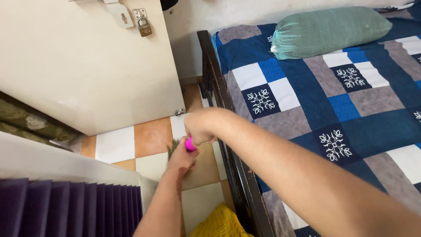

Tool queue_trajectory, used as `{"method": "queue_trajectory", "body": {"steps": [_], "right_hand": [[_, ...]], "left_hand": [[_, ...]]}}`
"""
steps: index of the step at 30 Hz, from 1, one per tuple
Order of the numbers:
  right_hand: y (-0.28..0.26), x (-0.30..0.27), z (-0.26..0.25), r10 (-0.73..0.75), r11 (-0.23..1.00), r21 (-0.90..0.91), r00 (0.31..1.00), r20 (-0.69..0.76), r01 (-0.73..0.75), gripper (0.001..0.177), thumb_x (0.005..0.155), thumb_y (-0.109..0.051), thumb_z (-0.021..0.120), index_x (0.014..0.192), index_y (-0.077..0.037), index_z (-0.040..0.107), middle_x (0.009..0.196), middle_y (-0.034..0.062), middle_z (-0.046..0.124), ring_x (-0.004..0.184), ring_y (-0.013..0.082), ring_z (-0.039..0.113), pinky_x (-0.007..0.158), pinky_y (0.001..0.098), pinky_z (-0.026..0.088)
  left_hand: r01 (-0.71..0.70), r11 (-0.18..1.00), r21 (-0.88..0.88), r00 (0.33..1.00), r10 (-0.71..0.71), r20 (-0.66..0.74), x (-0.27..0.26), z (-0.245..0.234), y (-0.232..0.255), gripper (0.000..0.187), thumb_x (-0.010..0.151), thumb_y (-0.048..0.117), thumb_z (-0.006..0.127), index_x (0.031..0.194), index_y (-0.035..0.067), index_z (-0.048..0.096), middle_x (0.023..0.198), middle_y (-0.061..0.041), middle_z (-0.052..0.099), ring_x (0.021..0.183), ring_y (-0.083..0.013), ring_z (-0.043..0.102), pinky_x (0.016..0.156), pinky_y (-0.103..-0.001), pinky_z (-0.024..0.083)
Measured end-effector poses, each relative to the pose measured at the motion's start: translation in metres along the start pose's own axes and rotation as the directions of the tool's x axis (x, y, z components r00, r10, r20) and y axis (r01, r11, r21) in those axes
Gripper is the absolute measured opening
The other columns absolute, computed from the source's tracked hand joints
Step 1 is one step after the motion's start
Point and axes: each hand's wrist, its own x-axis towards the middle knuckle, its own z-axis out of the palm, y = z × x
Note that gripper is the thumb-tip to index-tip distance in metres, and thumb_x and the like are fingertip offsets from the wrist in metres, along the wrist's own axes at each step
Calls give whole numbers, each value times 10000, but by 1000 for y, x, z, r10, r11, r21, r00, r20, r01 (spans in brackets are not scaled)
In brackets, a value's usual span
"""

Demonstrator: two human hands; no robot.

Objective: Sweeping the floor and under furniture using a small hand broom.

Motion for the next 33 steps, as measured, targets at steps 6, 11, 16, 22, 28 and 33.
{"method": "queue_trajectory", "body": {"steps": [6,11,16,22,28,33], "right_hand": [[31,21,22,-220,964,91,943,-249,249,346,761,-249,797,1103,-200,802,871,101,766,777,245,700,727,422,557],[38,-34,-30,-75,979,176,985,-158,102,456,790,-255,781,1243,-259,729,803,88,764,666,232,705,646,399,556],[33,-55,-47,-35,984,170,991,-131,57,428,789,-255,774,1216,-248,748,748,94,760,606,233,700,593,397,555],[1,11,18,-136,975,-195,983,-125,110,226,795,-230,758,938,-63,815,945,167,758,856,313,726,768,439,592],[6,29,53,-206,975,-98,976,-69,199,273,849,-308,705,996,-103,807,985,137,770,919,331,723,812,461,574],[21,7,21,-220,971,57,964,-149,231,334,814,-269,745,1146,-247,783,961,95,778,870,288,726,797,427,577]], "left_hand": [[-482,809,337,792,567,-228,59,-20,-77,472,819,148,840,1198,142,558,907,-112,720,801,-243,717,657,-345,534],[-136,950,-280,988,150,27,-1,-39,44,427,865,100,706,1223,174,485,922,-50,710,721,-193,739,534,-341,523],[-49,933,-356,972,127,198,-9,-30,71,399,905,126,689,1210,167,435,892,-29,709,702,-181,749,522,-313,516],[-7,915,-404,960,120,253,30,6,-36,522,813,34,723,1256,203,506,774,-43,616,568,-164,559,457,-346,411],[-358,927,-110,933,351,-76,45,4,-118,414,792,89,802,1175,106,644,860,-51,711,689,-127,636,563,-331,531],[-151,986,64,976,160,-151,-12,-27,1,370,828,158,770,1134,8,625,751,-126,728,599,-234,722,498,-348,553]]}}
